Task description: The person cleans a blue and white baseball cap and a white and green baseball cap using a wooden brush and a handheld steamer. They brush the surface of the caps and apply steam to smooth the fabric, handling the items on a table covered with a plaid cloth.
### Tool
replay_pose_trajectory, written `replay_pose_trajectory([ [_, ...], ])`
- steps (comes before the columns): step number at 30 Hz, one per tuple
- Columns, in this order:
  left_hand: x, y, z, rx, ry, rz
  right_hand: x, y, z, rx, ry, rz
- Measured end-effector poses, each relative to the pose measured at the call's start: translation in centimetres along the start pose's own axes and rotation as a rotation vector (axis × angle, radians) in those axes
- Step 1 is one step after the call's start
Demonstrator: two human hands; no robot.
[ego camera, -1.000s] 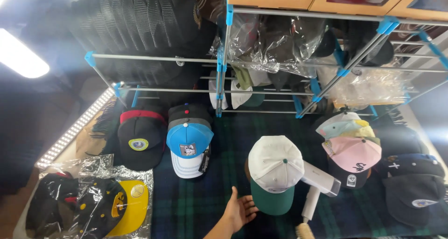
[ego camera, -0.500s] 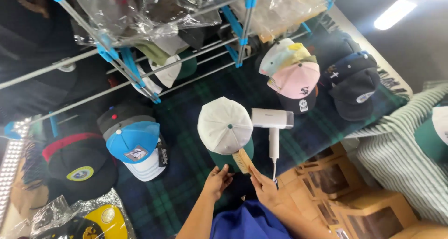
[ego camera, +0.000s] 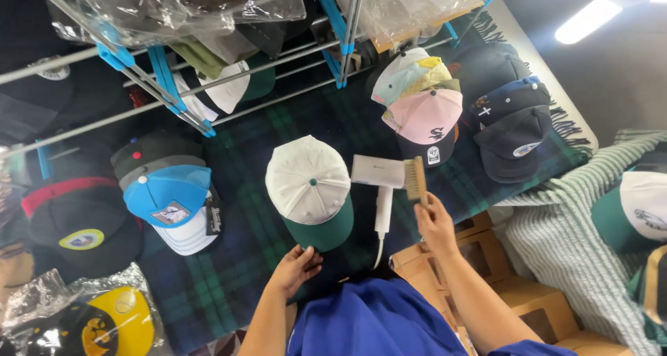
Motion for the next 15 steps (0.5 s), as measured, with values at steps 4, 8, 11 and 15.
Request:
replay_pose_trajectory([
  [4, -6.1, -3.4, -0.8, 0.197, 0.366, -0.036, 6.4, 3.5, -1.1, -0.170, -0.420, 0.021],
  [8, -11.3, -2.3, -0.6, 0.170, 0.454, -0.075, 8.8, 7.2, -5.0, -0.142, -0.563, 0.123],
  [11, -14.0, 1.8, 1.1, 0.096, 0.503, -0.051, 9.5, 9.2, -7.1, -0.162, -0.577, 0.144],
  [15, -17.4, 6.7, 1.5, 0.061, 1.029, -0.182, 8.8, 10.5, -3.6, 0.550, -0.952, -0.141],
])
Point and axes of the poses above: each hand's wrist, its own y-axis towards the middle knuckle, its own x-axis out of the back of the hand, z = x × y, the point moved 8 cm from there along y, towards the middle knuckle, and after that the axes turned 11 degrees about z, right-handed, at the moved point
